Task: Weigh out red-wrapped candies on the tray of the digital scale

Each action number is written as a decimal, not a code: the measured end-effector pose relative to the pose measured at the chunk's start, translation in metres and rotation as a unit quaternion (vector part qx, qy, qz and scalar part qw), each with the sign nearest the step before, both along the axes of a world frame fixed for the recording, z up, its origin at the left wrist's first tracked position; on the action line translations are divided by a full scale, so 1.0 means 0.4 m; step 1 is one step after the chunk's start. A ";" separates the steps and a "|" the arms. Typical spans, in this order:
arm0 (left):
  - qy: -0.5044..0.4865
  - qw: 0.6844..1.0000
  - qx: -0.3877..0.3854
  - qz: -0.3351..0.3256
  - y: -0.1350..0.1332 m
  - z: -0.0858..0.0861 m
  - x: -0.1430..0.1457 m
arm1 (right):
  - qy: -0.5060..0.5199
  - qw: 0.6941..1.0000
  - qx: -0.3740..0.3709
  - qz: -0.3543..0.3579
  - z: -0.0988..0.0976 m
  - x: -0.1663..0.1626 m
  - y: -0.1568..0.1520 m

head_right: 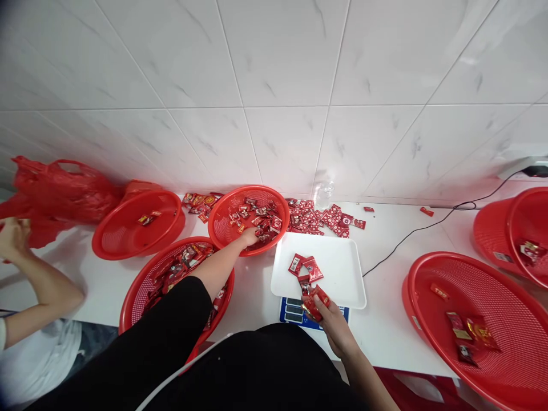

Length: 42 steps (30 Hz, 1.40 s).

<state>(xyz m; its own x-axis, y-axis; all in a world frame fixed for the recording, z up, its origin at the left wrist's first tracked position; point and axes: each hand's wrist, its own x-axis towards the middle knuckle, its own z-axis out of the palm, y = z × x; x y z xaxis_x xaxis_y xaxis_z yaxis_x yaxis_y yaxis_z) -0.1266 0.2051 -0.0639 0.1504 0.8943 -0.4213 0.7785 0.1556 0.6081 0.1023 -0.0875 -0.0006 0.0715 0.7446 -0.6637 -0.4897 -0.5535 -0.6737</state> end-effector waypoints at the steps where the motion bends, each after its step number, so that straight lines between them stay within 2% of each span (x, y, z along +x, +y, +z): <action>1: -0.007 1.000 0.000 0.008 0.000 0.005 -0.009 | -0.003 1.000 0.002 -0.001 -0.001 0.000 -0.003; 4: -0.061 0.996 -0.008 0.060 -0.002 0.032 -0.029 | -0.011 1.000 0.009 -0.005 -0.001 0.004 -0.015; 8: -0.192 0.969 -0.016 0.156 -0.015 0.102 -0.027 | 0.002 1.000 0.018 0.007 0.008 0.013 -0.031; 11: -0.263 0.953 -0.033 0.148 -0.055 0.161 0.007 | 0.022 0.999 0.034 0.022 0.017 0.020 -0.039; 14: -0.308 0.944 -0.085 0.086 -0.129 0.191 0.068 | 0.028 0.998 0.048 0.012 0.018 0.026 -0.047; 17: -0.308 0.944 -0.120 0.024 -0.220 0.181 0.142 | 0.035 0.998 0.052 0.003 0.012 0.033 -0.058; 20: -0.274 0.954 -0.117 -0.010 -0.296 0.151 0.202 | 0.038 0.998 0.050 0.003 0.009 0.042 -0.072; 25: -0.229 0.969 -0.081 -0.049 -0.357 0.124 0.230 | 0.028 0.999 0.045 0.010 0.008 0.057 -0.087; 29: -0.205 0.975 -0.081 -0.037 -0.383 0.128 0.197 | 0.017 0.999 0.033 0.005 -0.003 0.059 -0.087; 34: -0.221 0.970 -0.099 -0.001 -0.427 0.136 0.159 | 0.007 1.000 0.022 -0.011 -0.012 0.047 -0.080; 42: -0.279 0.952 -0.105 0.073 -0.459 0.148 0.152 | 0.017 1.000 0.024 0.002 -0.006 0.051 -0.071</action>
<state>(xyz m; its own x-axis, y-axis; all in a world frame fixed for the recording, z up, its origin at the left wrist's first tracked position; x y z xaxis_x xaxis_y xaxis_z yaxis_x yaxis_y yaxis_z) -0.0656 0.0213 -0.0049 0.2847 0.8275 -0.4839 0.3039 0.4008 0.8643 0.1225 -0.1157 -0.0029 0.0473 0.7764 -0.6285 -0.5110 -0.5218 -0.6831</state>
